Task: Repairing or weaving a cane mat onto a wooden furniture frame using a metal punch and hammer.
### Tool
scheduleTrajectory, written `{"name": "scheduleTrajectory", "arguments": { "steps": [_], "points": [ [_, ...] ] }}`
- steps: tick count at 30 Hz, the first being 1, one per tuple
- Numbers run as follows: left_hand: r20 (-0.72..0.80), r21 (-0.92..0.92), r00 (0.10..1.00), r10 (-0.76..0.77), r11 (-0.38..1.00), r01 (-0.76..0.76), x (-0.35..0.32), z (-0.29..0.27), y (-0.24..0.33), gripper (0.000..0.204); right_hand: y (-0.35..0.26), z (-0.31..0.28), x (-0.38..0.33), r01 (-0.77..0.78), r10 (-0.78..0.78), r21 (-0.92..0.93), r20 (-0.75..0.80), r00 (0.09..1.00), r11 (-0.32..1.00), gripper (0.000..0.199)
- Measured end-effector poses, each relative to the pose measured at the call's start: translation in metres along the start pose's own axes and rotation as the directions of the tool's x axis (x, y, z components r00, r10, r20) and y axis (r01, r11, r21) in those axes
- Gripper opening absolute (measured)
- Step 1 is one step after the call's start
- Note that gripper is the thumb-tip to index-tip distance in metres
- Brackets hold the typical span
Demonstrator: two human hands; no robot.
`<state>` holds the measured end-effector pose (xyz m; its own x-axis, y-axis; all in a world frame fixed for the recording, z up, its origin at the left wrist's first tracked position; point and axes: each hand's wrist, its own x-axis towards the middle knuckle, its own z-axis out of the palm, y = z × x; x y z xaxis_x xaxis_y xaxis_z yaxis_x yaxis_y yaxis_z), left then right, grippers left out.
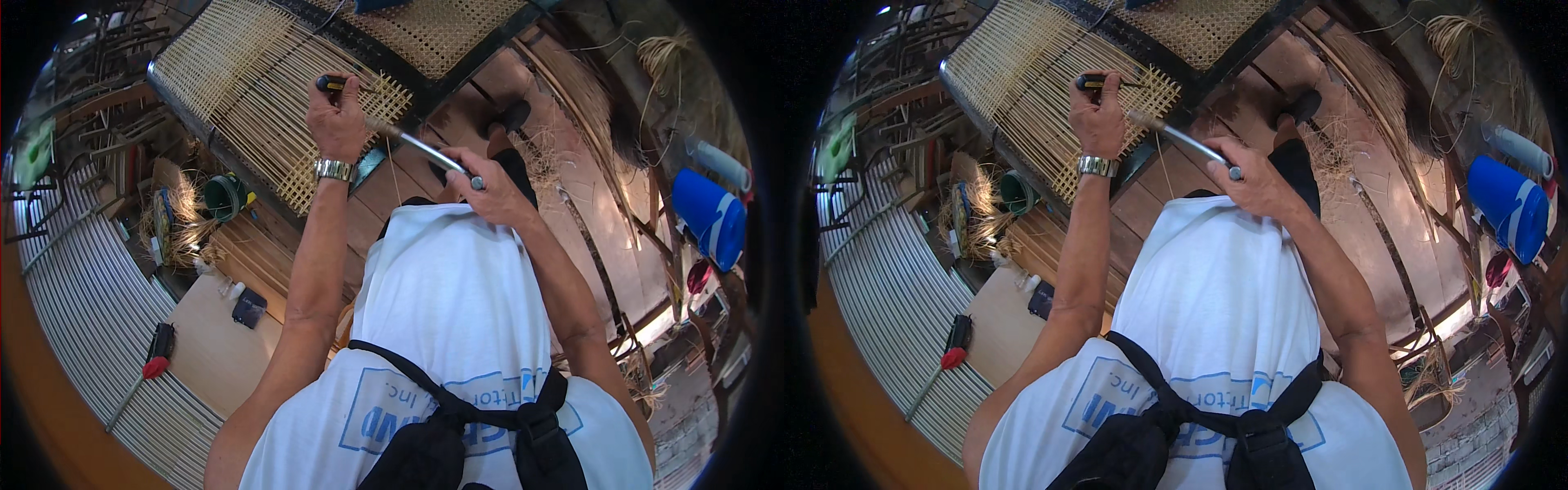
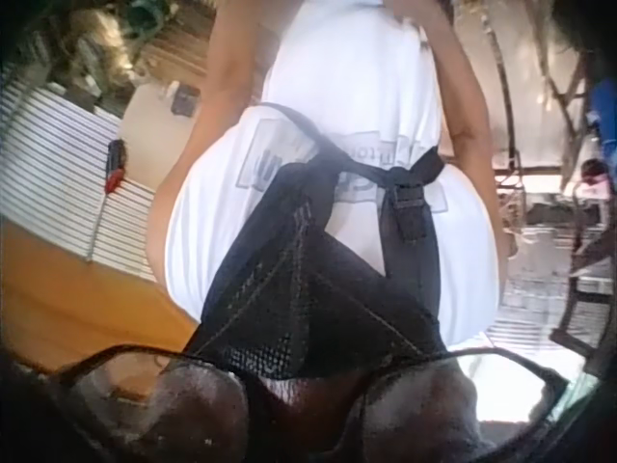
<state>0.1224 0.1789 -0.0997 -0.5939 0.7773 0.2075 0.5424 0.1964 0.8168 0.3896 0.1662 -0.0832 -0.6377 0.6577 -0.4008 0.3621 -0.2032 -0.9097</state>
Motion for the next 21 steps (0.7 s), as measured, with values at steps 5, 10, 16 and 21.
{"name": "scheduleTrajectory", "arguments": {
  "steps": [5,10,16,21],
  "points": [
    [0.037,0.046,0.999,-0.015,0.999,0.014,0.001,0.007,-0.011,0.025,0.009,0.003,0.01,0.149,-0.148,0.004,0.094,0.984,0.989,0.037],
    [-0.017,-0.032,0.999,0.044,0.998,-0.044,0.006,0.004,-0.001,0.026,0.009,0.007,0.014,-0.017,0.025,0.068,-0.115,0.993,0.998,0.038],
    [0.016,0.065,1.0,0.005,0.998,-0.006,0.005,0.008,-0.012,0.026,0.009,0.016,0.013,0.147,-0.147,0.015,0.073,0.986,0.989,0.037],
    [0.038,0.047,0.998,0.042,0.998,-0.044,0.005,0.002,0.001,0.025,0.006,0.001,0.015,0.044,-0.035,0.081,-0.107,0.994,0.996,0.037]
  ]
}}
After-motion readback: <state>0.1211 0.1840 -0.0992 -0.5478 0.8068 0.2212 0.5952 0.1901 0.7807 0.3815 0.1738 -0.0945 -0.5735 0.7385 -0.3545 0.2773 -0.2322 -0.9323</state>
